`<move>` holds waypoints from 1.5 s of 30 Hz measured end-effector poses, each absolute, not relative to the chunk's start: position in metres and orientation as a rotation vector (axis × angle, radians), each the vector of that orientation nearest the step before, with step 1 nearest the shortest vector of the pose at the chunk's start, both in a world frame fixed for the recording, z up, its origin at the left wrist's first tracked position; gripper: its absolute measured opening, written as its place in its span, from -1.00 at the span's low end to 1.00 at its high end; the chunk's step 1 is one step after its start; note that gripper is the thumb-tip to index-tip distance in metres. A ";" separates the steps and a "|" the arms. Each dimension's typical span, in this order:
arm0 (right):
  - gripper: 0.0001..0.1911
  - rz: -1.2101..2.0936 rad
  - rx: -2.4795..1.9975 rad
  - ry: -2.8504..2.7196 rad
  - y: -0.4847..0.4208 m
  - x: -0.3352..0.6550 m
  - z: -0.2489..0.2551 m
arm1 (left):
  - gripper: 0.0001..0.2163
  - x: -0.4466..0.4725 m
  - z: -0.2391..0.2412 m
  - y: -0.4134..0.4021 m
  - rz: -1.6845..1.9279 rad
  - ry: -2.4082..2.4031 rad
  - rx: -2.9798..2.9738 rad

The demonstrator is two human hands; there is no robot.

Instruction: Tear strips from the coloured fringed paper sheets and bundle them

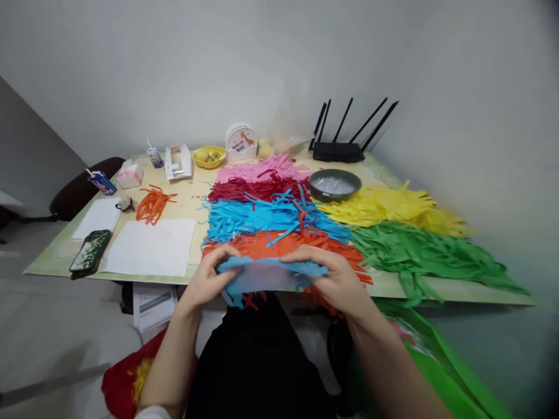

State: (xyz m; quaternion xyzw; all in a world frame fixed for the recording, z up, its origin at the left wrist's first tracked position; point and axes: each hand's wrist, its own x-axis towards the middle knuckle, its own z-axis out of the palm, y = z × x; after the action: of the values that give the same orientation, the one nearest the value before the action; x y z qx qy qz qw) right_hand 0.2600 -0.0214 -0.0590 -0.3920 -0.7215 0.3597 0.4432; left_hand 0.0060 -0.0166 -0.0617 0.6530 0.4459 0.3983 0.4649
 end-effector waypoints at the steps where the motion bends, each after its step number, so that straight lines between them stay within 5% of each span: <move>1: -0.77 0.897 -0.952 -1.785 -0.024 0.260 -0.060 | -0.83 0.006 -0.062 -0.020 0.962 1.058 1.589; 18: -0.78 0.866 -0.995 -1.636 -0.053 0.268 -0.069 | -0.78 -0.012 -0.071 -0.038 0.818 1.138 1.890; 22: -0.78 0.929 -0.970 -1.697 -0.052 0.267 -0.051 | -0.42 0.009 -0.070 -0.034 0.805 1.131 2.065; 26: -0.80 0.958 -0.924 -1.697 -0.052 0.269 -0.042 | -0.82 0.036 -0.080 -0.018 0.884 0.812 1.927; 34: -0.75 0.999 -1.010 -1.644 -0.043 0.270 -0.042 | -0.60 0.027 -0.077 -0.014 0.769 0.917 1.625; 45: -0.82 1.134 -1.081 -1.396 -0.035 0.272 -0.062 | -0.70 0.028 -0.076 -0.007 0.897 0.805 1.521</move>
State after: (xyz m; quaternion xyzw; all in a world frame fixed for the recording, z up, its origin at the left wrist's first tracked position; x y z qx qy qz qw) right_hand 0.2719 -0.0351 -0.0624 -0.4465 -0.5768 0.4686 0.4983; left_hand 0.0282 -0.0071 -0.0764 0.6465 0.3422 0.3812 0.5653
